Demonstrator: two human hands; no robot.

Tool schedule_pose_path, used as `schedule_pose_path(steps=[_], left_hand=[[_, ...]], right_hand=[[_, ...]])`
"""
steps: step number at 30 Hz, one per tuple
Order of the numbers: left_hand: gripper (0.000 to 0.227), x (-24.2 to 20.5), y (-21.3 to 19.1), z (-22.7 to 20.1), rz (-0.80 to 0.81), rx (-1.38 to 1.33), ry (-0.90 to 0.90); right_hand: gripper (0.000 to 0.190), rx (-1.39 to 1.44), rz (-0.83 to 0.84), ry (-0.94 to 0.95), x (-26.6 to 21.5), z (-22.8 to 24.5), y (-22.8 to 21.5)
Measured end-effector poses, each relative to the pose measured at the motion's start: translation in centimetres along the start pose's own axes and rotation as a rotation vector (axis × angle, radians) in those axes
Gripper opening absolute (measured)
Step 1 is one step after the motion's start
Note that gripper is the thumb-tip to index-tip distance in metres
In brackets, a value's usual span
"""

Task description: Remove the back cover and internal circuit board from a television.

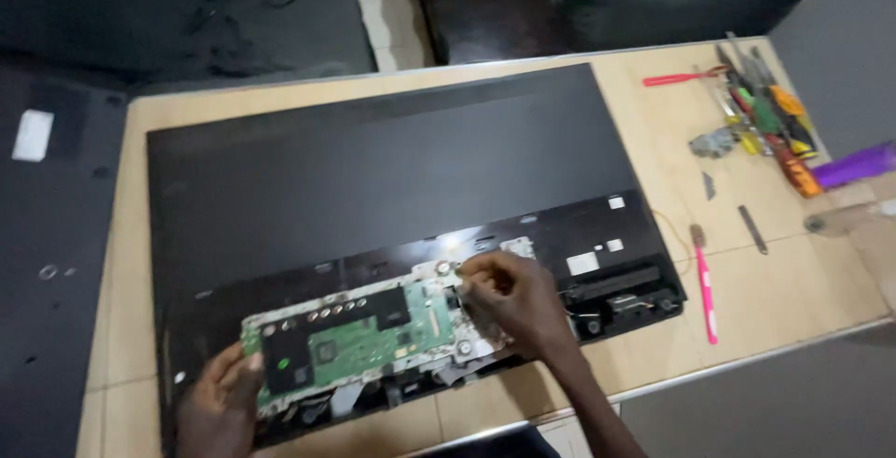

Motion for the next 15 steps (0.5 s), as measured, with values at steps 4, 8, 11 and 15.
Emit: schedule_pose_path(steps=[4,8,11,15], left_hand=[[0.052,-1.7,-1.2,-0.6,-0.094,0.009,-0.024],[0.045,5.2,-2.2,9.2,-0.042,-0.05,0.348],[0.067,8.8,-6.4,9.4,-0.114,0.688,0.265],[0.073,9.6,-6.1,3.2,-0.261,0.647,0.314]], right_hand=[[0.016,0.072,-0.253,-0.018,0.5,-4.4,-11.6],[0.014,0.245,-0.532,-0.023,4.4,-14.7,-26.6],[0.019,-0.031,-0.65,-0.048,7.4,-18.3,-35.3],[0.029,-0.229,-0.541,-0.202,16.9,-24.1,-40.6]])
Point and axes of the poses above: each hand's wrist, its own x-axis towards the middle knuckle, its own y-axis out of the palm, z = x × y, the point moved 9 cm from there along x, towards the middle knuckle, and after that the axes turned 4 degrees about -z, right-handed, at the moved point
